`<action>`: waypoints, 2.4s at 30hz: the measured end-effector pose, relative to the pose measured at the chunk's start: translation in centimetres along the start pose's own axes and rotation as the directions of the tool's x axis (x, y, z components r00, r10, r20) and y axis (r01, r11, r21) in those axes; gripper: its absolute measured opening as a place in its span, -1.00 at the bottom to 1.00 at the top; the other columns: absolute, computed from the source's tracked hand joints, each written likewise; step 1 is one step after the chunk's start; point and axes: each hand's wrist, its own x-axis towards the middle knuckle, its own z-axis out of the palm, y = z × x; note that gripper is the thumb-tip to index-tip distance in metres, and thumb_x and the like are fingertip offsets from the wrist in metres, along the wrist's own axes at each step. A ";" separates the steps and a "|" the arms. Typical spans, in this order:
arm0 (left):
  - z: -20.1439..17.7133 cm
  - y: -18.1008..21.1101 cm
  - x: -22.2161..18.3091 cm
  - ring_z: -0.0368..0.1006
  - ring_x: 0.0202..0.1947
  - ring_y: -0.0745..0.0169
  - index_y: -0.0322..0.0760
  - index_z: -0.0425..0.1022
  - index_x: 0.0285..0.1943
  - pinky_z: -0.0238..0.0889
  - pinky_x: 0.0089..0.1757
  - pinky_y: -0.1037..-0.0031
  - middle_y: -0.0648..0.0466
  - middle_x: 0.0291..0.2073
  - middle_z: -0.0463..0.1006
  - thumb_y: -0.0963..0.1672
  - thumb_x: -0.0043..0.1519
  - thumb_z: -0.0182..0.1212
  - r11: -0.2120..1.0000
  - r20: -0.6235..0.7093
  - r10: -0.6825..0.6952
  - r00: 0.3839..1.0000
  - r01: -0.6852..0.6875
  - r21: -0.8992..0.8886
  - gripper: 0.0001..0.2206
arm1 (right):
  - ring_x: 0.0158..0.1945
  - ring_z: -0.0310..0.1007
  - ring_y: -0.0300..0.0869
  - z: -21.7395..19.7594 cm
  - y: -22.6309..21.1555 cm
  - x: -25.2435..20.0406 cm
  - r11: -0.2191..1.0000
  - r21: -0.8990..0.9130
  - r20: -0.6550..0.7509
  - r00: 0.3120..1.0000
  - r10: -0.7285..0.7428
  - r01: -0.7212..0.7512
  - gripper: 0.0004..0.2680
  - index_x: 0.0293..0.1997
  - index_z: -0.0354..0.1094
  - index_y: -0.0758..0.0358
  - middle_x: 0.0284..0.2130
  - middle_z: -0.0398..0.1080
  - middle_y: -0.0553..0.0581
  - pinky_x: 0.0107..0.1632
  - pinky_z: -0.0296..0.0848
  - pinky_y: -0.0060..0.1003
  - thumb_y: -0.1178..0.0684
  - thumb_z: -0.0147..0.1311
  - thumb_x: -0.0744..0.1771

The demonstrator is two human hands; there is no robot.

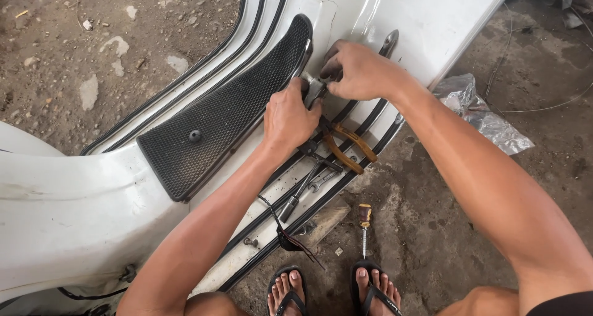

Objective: Tensioning and adjusting the pedal cable on a motorcycle using pliers and a screwdriver.

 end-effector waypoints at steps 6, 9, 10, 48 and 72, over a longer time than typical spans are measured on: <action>1.0 -1.7 0.6 0.57 -0.22 -0.39 -0.40 0.37 0.12 0.38 -0.19 -0.01 -0.23 -0.23 0.67 -0.08 0.26 0.25 0.980 -0.066 0.186 0.980 -0.190 -0.062 -0.65 | 0.34 0.29 0.16 0.8 0.5 0.2 0.997 0.077 0.085 0.996 -0.018 0.011 -0.48 0.39 -0.07 0.52 0.24 0.31 0.40 0.44 0.21 0.00 0.25 0.16 0.30; 0.8 -1.8 0.5 0.57 -0.23 -0.37 -0.34 0.39 0.07 0.38 -0.22 0.02 -0.20 -0.23 0.68 -0.07 0.25 0.23 0.978 -0.052 0.164 0.985 -0.169 -0.121 -0.70 | 0.30 0.25 0.20 1.3 1.7 0.8 0.978 -0.037 0.033 0.978 -0.206 0.207 -0.68 0.17 0.36 0.47 0.22 0.17 0.38 0.47 0.08 -0.01 0.15 0.14 0.31; 0.8 -1.9 0.5 0.56 -0.26 -0.38 -0.34 0.38 0.05 0.36 -0.25 0.00 -0.21 -0.25 0.67 -0.07 0.24 0.22 0.976 -0.057 0.180 0.982 -0.186 -0.115 -0.70 | 0.27 0.26 0.18 1.2 1.6 0.7 0.973 -0.059 0.041 0.974 -0.221 0.223 -0.70 0.16 0.38 0.44 0.19 0.18 0.35 0.46 0.10 0.01 0.14 0.13 0.32; 0.8 -0.4 -1.6 0.54 -0.05 -0.49 -0.42 0.39 0.13 0.52 -0.21 -0.08 -0.39 -0.11 0.55 -0.04 0.27 0.20 0.974 0.043 0.084 0.996 -0.073 -0.214 -0.62 | -0.05 0.54 0.28 -0.3 1.2 -0.9 0.954 -0.234 0.113 0.980 -0.165 0.188 -0.71 0.01 0.52 0.45 0.02 0.39 0.38 -0.04 0.57 0.05 0.07 0.19 0.26; -2.6 0.7 1.5 0.60 -0.09 -0.29 -0.31 0.52 0.19 0.54 -0.25 0.08 -0.30 -0.05 0.61 0.02 0.20 0.26 0.998 0.155 -0.037 0.987 0.044 -0.042 -0.54 | -0.27 0.63 -0.04 -0.4 0.7 0.5 0.983 0.179 -0.144 0.989 -0.020 0.045 -0.85 0.01 0.53 0.31 -0.30 0.57 0.24 -0.19 0.55 -0.11 0.15 0.12 0.38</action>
